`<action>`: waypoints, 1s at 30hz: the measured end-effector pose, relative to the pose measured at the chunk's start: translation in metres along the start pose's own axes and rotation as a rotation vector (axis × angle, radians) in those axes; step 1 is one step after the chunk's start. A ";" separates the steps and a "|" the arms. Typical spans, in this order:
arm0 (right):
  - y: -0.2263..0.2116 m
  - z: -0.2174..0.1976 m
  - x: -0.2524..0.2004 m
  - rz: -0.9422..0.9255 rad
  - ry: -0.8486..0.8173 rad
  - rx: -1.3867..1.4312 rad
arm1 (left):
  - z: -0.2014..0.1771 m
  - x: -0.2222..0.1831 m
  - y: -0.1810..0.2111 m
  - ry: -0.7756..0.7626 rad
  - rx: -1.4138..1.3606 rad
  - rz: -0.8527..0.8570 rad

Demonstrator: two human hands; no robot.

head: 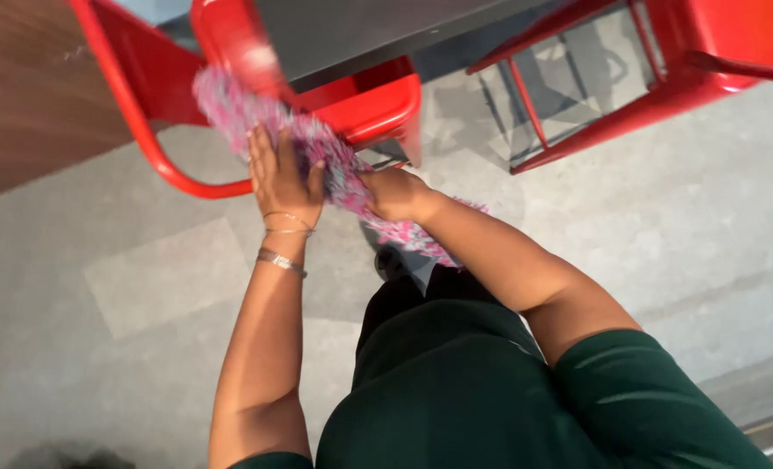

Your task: The person wipes down a red metal stool and a black countertop using a duster and a cloth with spray liquid.

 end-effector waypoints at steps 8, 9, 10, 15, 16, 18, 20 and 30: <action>0.087 -0.080 -0.131 0.669 0.363 0.141 | 0.039 0.012 0.015 -0.185 0.176 -0.084; 0.092 -0.080 -0.142 0.680 0.407 0.190 | 0.054 0.016 0.018 -0.232 0.170 -0.092; 0.095 -0.079 -0.154 0.688 0.453 0.237 | 0.073 0.016 0.024 -0.320 0.138 -0.081; 0.101 -0.084 -0.219 0.667 0.636 0.199 | 0.139 0.004 0.073 -0.497 -0.046 0.078; 0.107 -0.089 -0.235 0.690 0.667 0.196 | 0.146 0.003 0.085 -0.514 -0.115 0.088; 0.127 -0.101 -0.270 0.803 0.684 0.154 | 0.159 0.004 0.112 -0.547 -0.248 0.101; 0.154 -0.123 -0.311 0.912 0.682 0.062 | 0.179 0.009 0.153 -0.622 -0.470 0.039; 0.237 -0.244 -0.528 1.027 0.704 -0.210 | 0.231 0.032 0.449 -0.617 -0.772 0.333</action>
Point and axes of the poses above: each hand's wrist, its own x-axis towards the middle knuckle, its own z-axis out of the palm, y = z × x, the point moved 6 cm from there along x, towards the middle knuckle, and after that the axes turned 4 degrees about y, right-handed, at the moved point
